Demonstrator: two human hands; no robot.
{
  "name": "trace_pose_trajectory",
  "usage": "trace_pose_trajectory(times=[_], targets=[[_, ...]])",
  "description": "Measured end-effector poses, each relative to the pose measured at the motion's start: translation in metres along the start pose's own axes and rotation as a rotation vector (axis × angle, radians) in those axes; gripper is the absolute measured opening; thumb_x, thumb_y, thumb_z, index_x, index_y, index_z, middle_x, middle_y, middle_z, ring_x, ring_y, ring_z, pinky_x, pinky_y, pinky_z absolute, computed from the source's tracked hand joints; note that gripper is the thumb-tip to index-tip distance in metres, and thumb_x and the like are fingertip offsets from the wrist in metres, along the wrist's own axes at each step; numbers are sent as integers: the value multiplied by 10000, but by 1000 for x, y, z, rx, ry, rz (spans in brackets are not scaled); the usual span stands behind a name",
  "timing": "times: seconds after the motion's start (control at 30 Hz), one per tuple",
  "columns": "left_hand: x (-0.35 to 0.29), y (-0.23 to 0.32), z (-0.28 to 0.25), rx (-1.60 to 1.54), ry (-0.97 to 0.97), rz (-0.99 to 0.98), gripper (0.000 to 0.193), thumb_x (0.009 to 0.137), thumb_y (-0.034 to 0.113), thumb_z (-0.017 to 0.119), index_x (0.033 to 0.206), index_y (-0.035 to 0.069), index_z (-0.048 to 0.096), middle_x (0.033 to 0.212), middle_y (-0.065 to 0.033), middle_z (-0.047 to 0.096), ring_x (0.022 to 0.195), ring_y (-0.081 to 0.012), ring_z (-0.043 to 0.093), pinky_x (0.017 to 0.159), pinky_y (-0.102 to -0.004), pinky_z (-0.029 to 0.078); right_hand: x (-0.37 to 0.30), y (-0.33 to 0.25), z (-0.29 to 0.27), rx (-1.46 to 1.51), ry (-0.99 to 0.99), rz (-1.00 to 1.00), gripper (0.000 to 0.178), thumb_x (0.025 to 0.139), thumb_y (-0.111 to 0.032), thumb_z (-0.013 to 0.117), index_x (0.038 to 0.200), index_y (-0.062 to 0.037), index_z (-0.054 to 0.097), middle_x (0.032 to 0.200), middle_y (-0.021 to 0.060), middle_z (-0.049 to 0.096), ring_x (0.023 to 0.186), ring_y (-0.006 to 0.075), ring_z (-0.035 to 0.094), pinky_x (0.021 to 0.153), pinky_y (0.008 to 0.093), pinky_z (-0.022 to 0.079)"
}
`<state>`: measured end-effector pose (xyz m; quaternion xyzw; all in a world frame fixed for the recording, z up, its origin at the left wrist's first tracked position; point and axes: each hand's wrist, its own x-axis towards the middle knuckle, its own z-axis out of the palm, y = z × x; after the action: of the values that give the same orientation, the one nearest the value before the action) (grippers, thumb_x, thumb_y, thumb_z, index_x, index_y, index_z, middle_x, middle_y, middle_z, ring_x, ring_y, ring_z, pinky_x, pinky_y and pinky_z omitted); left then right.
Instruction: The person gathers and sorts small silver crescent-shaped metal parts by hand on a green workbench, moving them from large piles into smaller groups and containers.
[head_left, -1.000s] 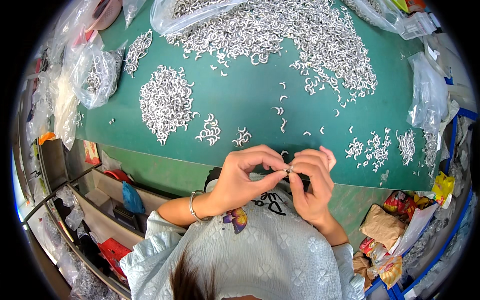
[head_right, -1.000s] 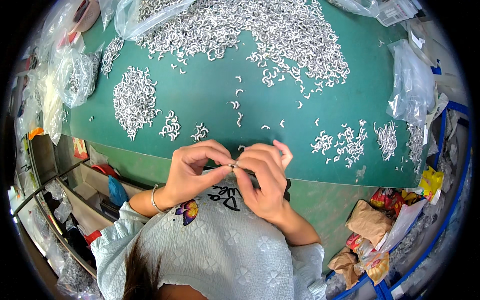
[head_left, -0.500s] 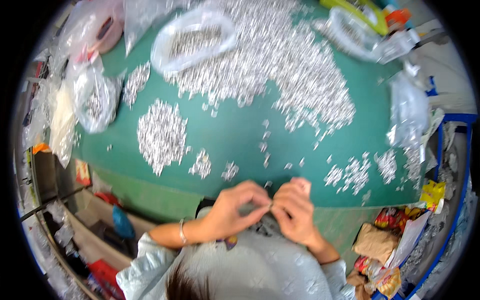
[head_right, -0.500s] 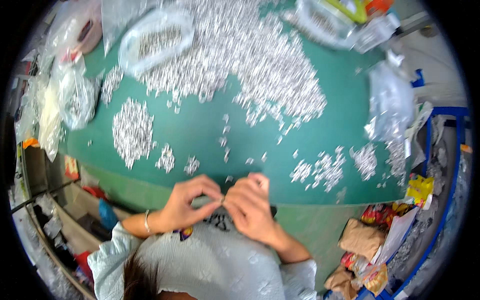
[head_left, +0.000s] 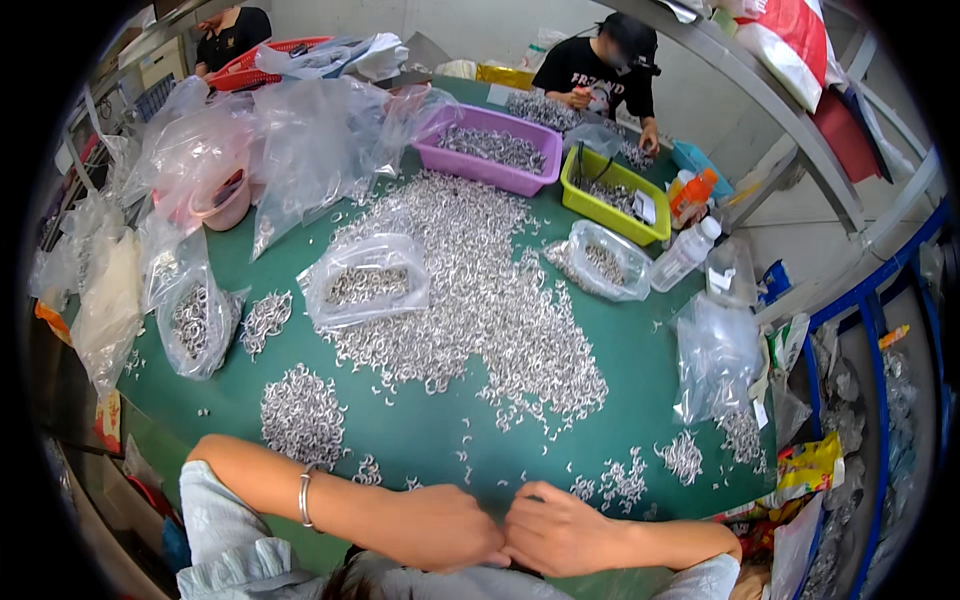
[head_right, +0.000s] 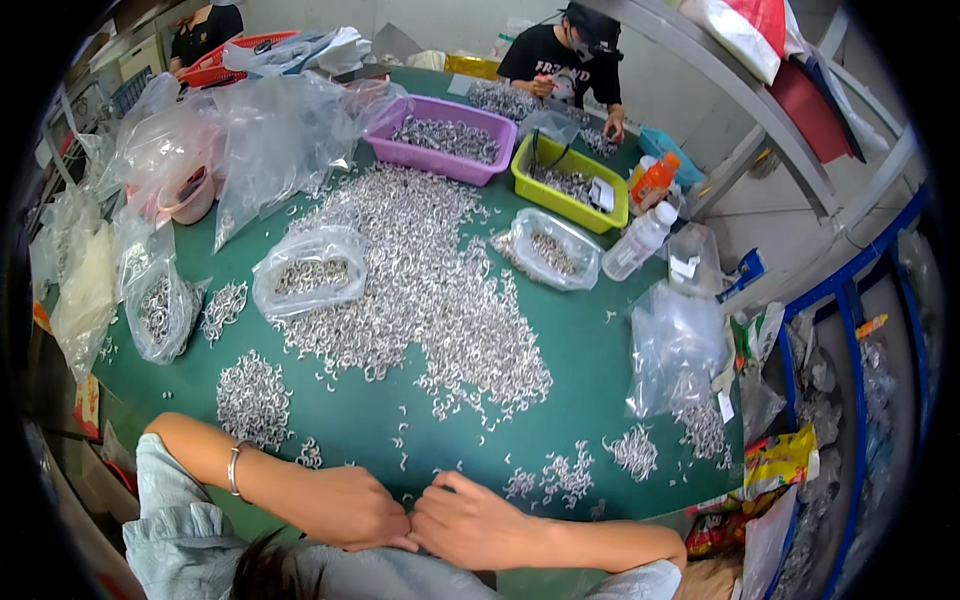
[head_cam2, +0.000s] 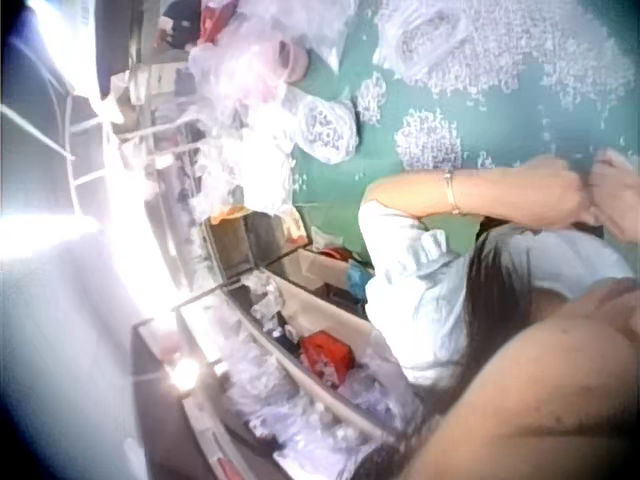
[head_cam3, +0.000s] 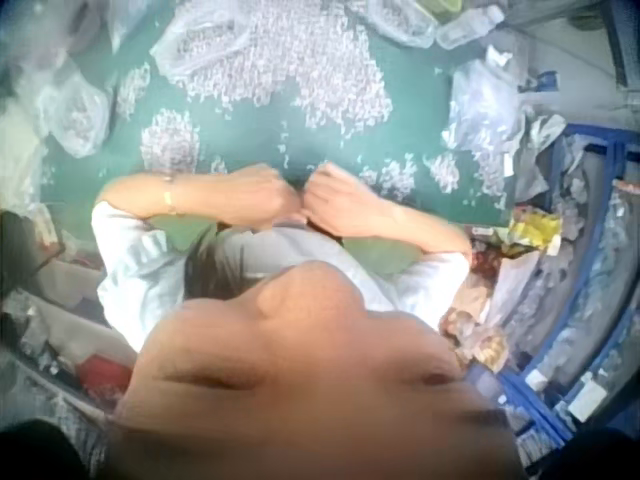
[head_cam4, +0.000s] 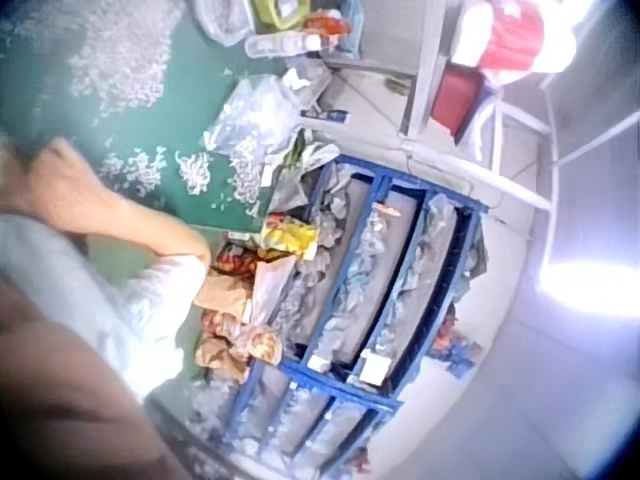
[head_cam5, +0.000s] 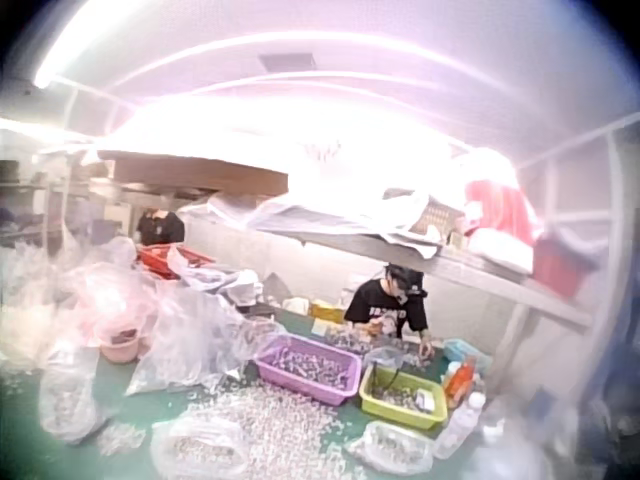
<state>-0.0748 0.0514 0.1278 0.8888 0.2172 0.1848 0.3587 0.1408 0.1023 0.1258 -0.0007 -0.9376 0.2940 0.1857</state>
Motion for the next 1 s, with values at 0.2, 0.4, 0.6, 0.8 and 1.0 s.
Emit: trace_pose_trajectory(times=[0.2, 0.4, 0.6, 0.8, 1.0], targets=[[6, 4, -27, -120, 52, 190, 297, 990, 227, 521, 791, 6, 542, 688, -124, 544, 624, -315, 580, 508, -387, 464, 18, 5, -36, 46, -65, -246, 243, 906, -130, 602, 693, -21, 555, 721, 128, 494, 698, 281, 514, 692, 477, 424], [23, 1, -57, -213, 103, 222, 201, 897, 158, 604, 742, 36, 566, 657, -144, 563, 590, -355, 555, 504, -432, 425, 29, 18, -43, 163, 115, -253, 250, 866, -83, 606, 644, -20, 509, 665, 108, 432, 586, 295, 453, 620, 437, 400], [21, -22, -46, -309, 111, 187, 264, 926, 215, 607, 744, 34, 544, 683, -104, 526, 611, -293, 569, 513, -380, 455, 39, 13, -47, 112, 140, -113, 198, 813, -83, 637, 661, -33, 521, 675, 97, 432, 620, 269, 470, 661, 415, 415], [15, -19, -34, 3, 238, 3, 327, 981, 264, 531, 755, 30, 563, 662, -102, 551, 572, -295, 596, 456, -390, 465, 29, 13, -55, -251, -103, 51, 119, 764, -101, 645, 753, -59, 534, 736, 60, 459, 696, 218, 481, 783, 353, 434], [15, 2, -25, 471, 237, 63, 278, 865, 223, 649, 677, 62, 522, 606, -9, 421, 499, -124, 494, 418, -277, 391, 28, 3, -57, -286, -128, 51, 131, 732, -101, 661, 716, -60, 538, 697, 61, 444, 678, 223, 482, 757, 371, 433]])
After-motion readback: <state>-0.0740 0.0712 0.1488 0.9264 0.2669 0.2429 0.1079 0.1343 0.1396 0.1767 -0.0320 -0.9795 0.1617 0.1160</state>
